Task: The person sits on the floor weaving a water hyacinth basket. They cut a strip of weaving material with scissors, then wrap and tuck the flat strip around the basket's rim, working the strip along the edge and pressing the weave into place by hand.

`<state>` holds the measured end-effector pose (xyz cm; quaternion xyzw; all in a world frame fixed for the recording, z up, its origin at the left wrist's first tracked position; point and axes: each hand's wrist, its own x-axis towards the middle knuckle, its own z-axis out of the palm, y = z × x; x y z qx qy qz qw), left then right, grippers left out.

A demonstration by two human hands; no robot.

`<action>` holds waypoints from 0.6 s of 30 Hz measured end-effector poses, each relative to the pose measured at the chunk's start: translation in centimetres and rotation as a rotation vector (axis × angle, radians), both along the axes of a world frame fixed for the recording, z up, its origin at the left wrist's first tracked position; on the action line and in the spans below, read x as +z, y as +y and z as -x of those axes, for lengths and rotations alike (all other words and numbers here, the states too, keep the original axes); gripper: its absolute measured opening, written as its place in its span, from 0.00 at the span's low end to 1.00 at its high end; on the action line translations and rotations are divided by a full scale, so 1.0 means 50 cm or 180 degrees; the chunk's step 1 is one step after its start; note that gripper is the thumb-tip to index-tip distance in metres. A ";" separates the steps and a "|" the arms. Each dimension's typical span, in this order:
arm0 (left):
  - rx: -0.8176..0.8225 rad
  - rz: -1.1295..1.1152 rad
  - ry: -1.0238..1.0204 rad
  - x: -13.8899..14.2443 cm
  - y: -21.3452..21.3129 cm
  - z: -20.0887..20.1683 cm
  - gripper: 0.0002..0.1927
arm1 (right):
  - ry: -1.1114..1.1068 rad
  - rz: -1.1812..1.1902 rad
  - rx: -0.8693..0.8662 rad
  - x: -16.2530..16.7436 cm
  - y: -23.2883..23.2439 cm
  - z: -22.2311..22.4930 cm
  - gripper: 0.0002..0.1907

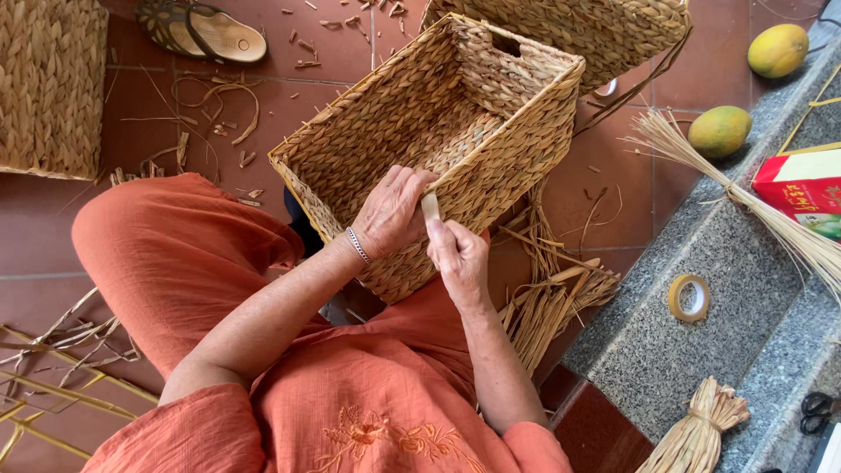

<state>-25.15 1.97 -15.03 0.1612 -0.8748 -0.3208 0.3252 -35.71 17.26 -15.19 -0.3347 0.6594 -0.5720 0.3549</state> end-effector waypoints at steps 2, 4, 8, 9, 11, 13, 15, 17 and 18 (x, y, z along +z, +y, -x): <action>0.0076 -0.0181 -0.0112 -0.036 -0.003 0.003 0.12 | 0.0167 0.0041 0.0293 0.003 -0.028 0.019 0.22; 0.0319 -0.0754 -0.0127 -0.074 -0.007 0.006 0.07 | 0.0467 -0.0109 0.0395 0.005 -0.056 0.044 0.18; 0.0443 -0.2283 -0.0099 -0.121 -0.033 0.008 0.07 | 0.1748 -0.0650 0.0430 0.016 -0.101 0.080 0.15; 0.0387 -0.2876 0.0103 -0.120 -0.041 0.012 0.09 | 0.2170 -0.0747 0.0498 0.020 -0.106 0.082 0.18; 0.0255 -0.4061 0.0516 -0.114 -0.052 0.024 0.14 | 0.2107 -0.0754 0.0474 0.026 -0.110 0.081 0.13; 0.0568 -0.4673 0.0334 -0.100 -0.064 0.028 0.24 | 0.1930 -0.0750 0.0447 0.027 -0.114 0.080 0.10; 0.0794 -0.4910 0.0102 -0.081 -0.076 0.019 0.37 | 0.1645 -0.0735 0.0395 0.024 -0.120 0.081 0.08; 0.0944 -0.4784 -0.0175 -0.067 -0.085 0.002 0.51 | 0.1420 -0.0831 0.0363 0.015 -0.128 0.086 0.07; 0.0928 -0.3759 -0.0431 -0.063 -0.088 -0.005 0.49 | 0.1311 -0.0873 0.0349 0.010 -0.132 0.088 0.07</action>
